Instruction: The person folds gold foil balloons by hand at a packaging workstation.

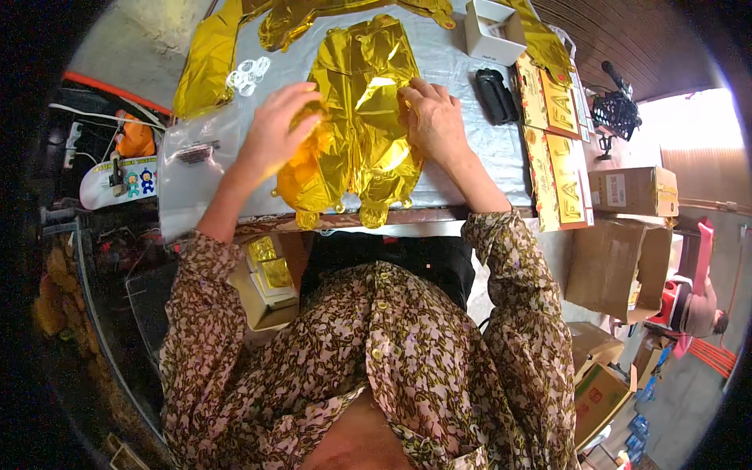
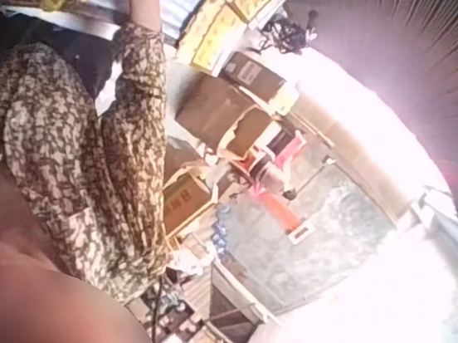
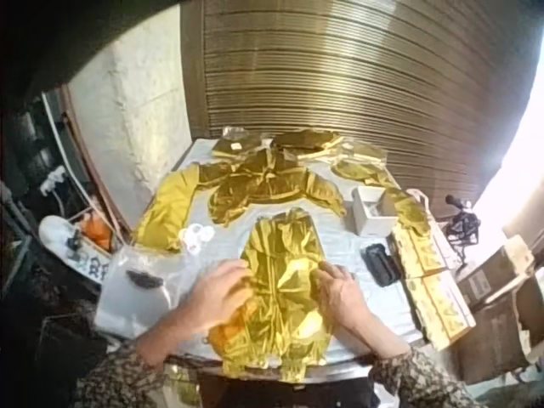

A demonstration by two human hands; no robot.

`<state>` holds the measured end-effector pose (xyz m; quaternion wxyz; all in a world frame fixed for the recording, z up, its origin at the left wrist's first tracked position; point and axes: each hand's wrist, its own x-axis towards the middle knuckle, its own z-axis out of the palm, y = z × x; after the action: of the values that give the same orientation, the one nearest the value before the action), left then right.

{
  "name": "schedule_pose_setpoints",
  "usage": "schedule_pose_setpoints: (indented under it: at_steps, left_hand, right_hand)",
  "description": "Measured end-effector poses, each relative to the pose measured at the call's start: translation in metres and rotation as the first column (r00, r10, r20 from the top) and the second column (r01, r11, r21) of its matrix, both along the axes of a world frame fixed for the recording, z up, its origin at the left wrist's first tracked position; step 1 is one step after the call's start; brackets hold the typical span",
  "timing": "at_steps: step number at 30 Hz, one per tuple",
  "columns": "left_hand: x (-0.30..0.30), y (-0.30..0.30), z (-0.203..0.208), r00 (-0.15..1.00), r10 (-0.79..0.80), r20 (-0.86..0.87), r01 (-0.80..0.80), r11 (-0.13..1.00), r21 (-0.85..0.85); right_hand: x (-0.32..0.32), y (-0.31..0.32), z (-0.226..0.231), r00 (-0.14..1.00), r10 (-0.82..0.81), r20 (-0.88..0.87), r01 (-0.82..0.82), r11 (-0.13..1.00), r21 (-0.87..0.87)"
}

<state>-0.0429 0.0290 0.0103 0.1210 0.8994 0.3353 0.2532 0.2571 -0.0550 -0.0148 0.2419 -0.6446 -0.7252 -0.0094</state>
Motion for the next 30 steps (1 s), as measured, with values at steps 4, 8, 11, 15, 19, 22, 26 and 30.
schedule_pose_setpoints:
  at_steps: [4,8,11,15,19,22,26,30]
  left_hand:
    - [0.02,-0.002,-0.005,0.995,-0.051,-0.083,0.056,0.997,0.051]
    - [0.024,0.008,-0.02,0.986,-0.084,-0.144,0.09,0.995,0.035]
    - [0.023,0.011,-0.015,0.987,-0.096,-0.129,0.096,0.995,-0.003]
    - [0.034,0.033,0.002,0.984,-0.149,-0.093,0.136,0.982,-0.134]
    - [0.061,0.069,-0.004,0.982,-0.178,-0.06,0.181,0.983,0.039]
    - [0.071,0.08,-0.014,0.992,-0.123,-0.041,0.126,0.989,0.078]
    - [0.074,0.079,-0.029,0.998,-0.064,0.01,0.064,0.997,0.043]
    - [0.079,0.077,-0.029,0.995,-0.081,0.061,0.08,0.997,0.006]
  right_hand:
    - [-0.008,0.004,0.014,0.999,0.012,0.042,-0.012,1.0,-0.007]
    - [-0.003,0.009,0.01,0.983,0.133,0.127,-0.143,0.987,0.074]
    - [-0.015,0.006,0.001,0.983,0.158,0.093,-0.155,0.987,-0.038]
    - [-0.024,0.004,-0.007,0.988,0.126,0.085,-0.118,0.989,-0.087]
    - [-0.024,0.005,-0.002,0.991,0.118,0.07,-0.111,0.989,-0.093]
    - [-0.025,0.006,0.001,0.992,0.11,0.057,-0.104,0.989,-0.108]
    - [-0.025,0.008,0.0,0.996,0.087,0.034,-0.083,0.991,-0.106]
    - [-0.024,0.009,0.003,0.996,0.091,0.008,-0.09,0.99,-0.105]
